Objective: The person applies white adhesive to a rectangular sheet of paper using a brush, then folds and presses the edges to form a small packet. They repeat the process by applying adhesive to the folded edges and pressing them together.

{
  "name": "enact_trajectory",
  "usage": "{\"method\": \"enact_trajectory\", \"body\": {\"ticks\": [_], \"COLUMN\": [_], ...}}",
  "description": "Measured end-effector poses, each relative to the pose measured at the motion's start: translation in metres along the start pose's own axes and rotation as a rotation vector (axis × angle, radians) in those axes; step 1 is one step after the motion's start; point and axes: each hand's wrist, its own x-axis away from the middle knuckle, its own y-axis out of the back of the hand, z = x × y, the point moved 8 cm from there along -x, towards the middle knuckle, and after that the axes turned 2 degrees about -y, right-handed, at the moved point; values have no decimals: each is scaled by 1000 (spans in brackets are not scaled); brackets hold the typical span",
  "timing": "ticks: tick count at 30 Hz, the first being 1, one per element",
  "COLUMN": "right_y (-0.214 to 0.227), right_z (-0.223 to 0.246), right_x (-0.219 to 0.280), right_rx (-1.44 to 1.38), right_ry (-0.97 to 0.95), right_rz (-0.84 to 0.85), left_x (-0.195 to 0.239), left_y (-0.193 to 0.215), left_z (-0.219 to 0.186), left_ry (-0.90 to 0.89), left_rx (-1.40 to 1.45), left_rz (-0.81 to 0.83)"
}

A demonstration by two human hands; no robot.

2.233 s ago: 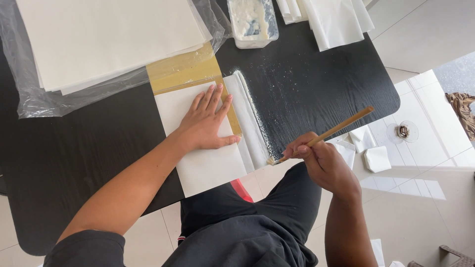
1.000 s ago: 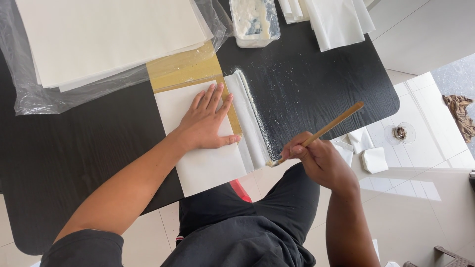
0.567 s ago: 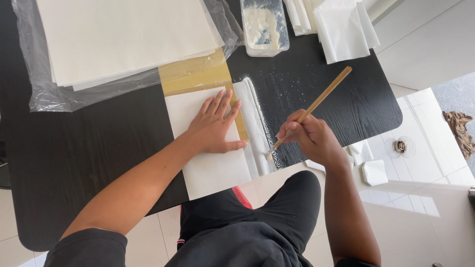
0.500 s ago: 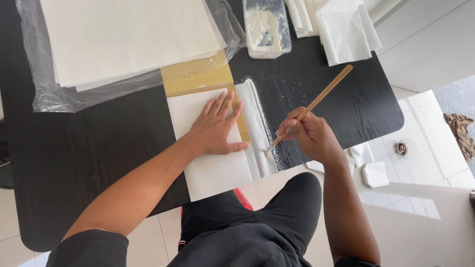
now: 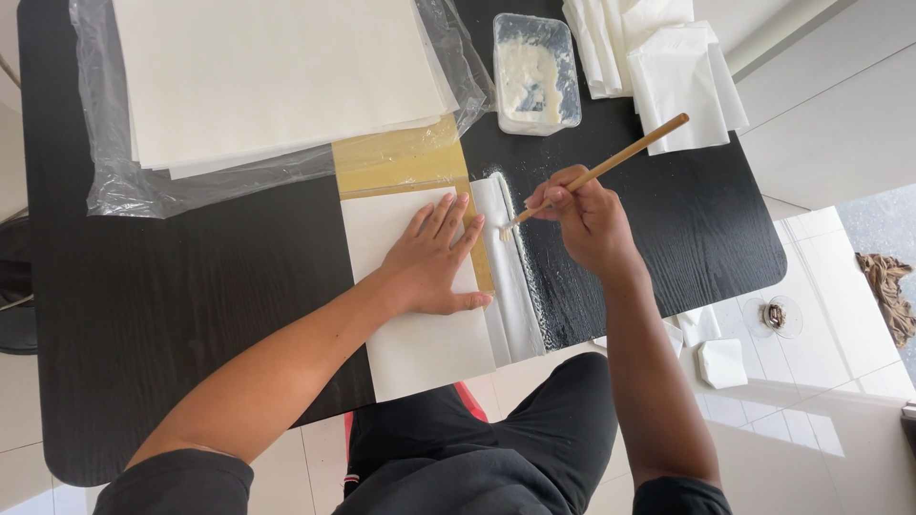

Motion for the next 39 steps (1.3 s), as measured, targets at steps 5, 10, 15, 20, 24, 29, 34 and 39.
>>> {"method": "enact_trajectory", "body": {"ticks": [5,10,15,20,24,29,34,39], "right_y": [-4,-8,-10,-3,2,-5,-1,3], "right_z": [-9,-21,-35,-19,-12,-21,-13,-1], "right_x": [-19,-30,-32,-18,-2,16,30,43], "right_rx": [-44,-33,-105,-88,-70,-50,-42,24], "right_ry": [45,94,148,239,250,198,157,126], "right_rz": [-41,-67,-136,-212,-232,-193,-163,-112], "left_x": [2,6,7,8,9,7,5,2], "left_y": [5,10,12,12,13,9,6,1], "left_z": [-2,-6,-6,-6,-8,-7,-5,-2], "left_ry": [1,7,22,24,27,34,35,30], "left_rx": [8,31,26,22,7,-2,-5,-15], "left_rz": [48,81,89,88,89,95,77,40]}}
